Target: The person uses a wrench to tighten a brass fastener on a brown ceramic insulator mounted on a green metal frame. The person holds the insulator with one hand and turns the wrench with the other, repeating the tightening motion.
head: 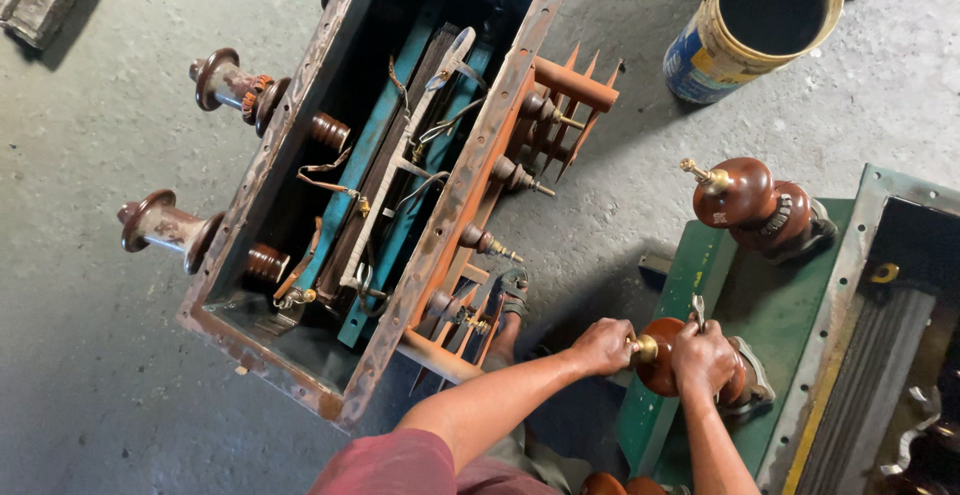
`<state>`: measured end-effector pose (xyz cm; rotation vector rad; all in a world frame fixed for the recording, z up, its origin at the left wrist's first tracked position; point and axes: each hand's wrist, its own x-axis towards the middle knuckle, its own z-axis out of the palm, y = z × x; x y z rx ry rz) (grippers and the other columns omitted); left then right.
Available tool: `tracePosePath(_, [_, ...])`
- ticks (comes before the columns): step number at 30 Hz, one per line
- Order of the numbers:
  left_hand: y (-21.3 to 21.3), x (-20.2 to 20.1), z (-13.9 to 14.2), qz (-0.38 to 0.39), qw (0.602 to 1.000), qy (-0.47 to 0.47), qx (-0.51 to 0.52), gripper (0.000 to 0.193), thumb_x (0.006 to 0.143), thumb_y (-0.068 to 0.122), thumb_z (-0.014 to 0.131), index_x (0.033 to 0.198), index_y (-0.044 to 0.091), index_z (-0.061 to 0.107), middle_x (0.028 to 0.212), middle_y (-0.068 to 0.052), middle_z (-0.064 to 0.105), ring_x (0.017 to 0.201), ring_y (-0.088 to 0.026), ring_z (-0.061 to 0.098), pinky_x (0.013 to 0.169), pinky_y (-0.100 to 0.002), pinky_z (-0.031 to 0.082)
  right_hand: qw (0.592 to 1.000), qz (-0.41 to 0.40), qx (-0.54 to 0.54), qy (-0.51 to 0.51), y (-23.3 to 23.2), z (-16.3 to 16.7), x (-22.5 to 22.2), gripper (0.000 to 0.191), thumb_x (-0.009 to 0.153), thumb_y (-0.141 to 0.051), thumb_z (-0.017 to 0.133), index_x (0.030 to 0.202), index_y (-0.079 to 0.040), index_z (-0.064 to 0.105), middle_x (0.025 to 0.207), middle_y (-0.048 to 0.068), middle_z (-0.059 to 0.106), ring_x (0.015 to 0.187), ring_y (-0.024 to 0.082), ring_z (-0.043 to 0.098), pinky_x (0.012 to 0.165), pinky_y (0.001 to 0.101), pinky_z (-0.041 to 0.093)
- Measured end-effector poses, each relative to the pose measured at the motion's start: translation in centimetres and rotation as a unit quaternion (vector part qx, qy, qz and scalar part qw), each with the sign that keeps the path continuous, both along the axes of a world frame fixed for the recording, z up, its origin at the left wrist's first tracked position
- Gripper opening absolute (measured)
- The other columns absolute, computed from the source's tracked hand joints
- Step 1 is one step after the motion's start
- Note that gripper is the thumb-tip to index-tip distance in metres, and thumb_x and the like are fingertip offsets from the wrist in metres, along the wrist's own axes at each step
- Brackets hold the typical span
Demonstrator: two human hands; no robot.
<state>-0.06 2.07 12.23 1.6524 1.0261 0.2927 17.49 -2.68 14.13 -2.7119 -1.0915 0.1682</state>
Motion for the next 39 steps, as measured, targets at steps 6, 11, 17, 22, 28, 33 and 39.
tracePosePath(6, [1.0,0.7,1.3,0.12,0.962,0.008,-0.245,0.039,0.101,0.029,0.056,0.084,-0.004,0.068,0.086,-0.026,0.072,0.087,-0.045,0.073,0.078,-0.052,0.06,1.0,0.011,0.008,-0.006,0.0,0.0,0.2,0.038,0.104,-0.039,0.062,0.092,-0.004,0.07,0.084,0.026,0.071,0.081,0.049,0.069,0.076,0.0582,0.055])
tracePosePath(11, [-0.1,-0.5,3.0,-0.018,0.997,0.048,0.051,0.03,0.091,0.027,0.066,0.096,-0.003,0.065,0.093,-0.027,0.069,0.088,-0.048,0.067,0.077,-0.057,0.053,1.0,-0.009,-0.018,0.001,0.1,0.3,0.2,0.04,0.104,-0.041,0.062,0.092,-0.004,0.07,0.085,0.026,0.071,0.082,0.049,0.069,0.075,0.0576,0.055])
tracePosePath(17, [0.2,0.2,1.8,-0.122,0.981,0.108,0.101,0.038,0.105,0.035,0.056,0.096,0.0,0.069,0.094,-0.024,0.072,0.091,-0.044,0.07,0.081,-0.055,0.055,1.0,0.002,0.0,0.012,0.1,0.5,0.3,0.039,0.103,-0.04,0.062,0.091,-0.005,0.07,0.084,0.026,0.071,0.08,0.049,0.069,0.074,0.058,0.055])
tracePosePath(22, [2.0,2.0,1.4,0.04,0.951,0.142,-0.27,0.053,0.105,0.042,0.053,0.08,-0.001,0.071,0.091,-0.028,0.073,0.088,-0.045,0.073,0.08,-0.054,0.057,1.0,-0.006,-0.007,0.007,0.0,0.2,0.5,0.038,0.102,-0.04,0.062,0.089,-0.005,0.069,0.084,0.024,0.071,0.081,0.048,0.069,0.074,0.0578,0.055])
tracePosePath(28, [0.6,0.3,2.5,-0.038,0.99,0.112,0.072,0.044,0.097,0.04,0.062,0.09,-0.002,0.071,0.09,-0.029,0.071,0.087,-0.044,0.069,0.08,-0.055,0.055,1.0,-0.001,-0.008,0.004,0.0,0.2,0.7,0.035,0.101,-0.038,0.062,0.089,-0.006,0.069,0.085,0.024,0.071,0.081,0.048,0.069,0.075,0.0573,0.055])
tracePosePath(33, [0.4,0.1,1.4,-0.098,0.977,0.087,0.165,0.044,0.103,0.043,0.053,0.092,0.004,0.07,0.085,-0.021,0.068,0.081,-0.043,0.069,0.076,-0.056,0.055,0.999,-0.017,-0.021,0.019,0.3,0.6,0.8,0.035,0.101,-0.039,0.062,0.092,-0.006,0.07,0.086,0.026,0.071,0.082,0.049,0.069,0.075,0.0579,0.055])
tracePosePath(39, [1.2,2.0,1.0,0.067,0.943,0.096,-0.312,0.045,0.095,0.045,0.06,0.092,0.001,0.068,0.085,-0.02,0.067,0.08,-0.04,0.068,0.075,-0.052,0.054,0.999,-0.014,-0.007,0.034,0.4,1.1,0.7,0.036,0.101,-0.039,0.061,0.092,-0.006,0.07,0.087,0.026,0.071,0.083,0.05,0.068,0.075,0.0593,0.054])
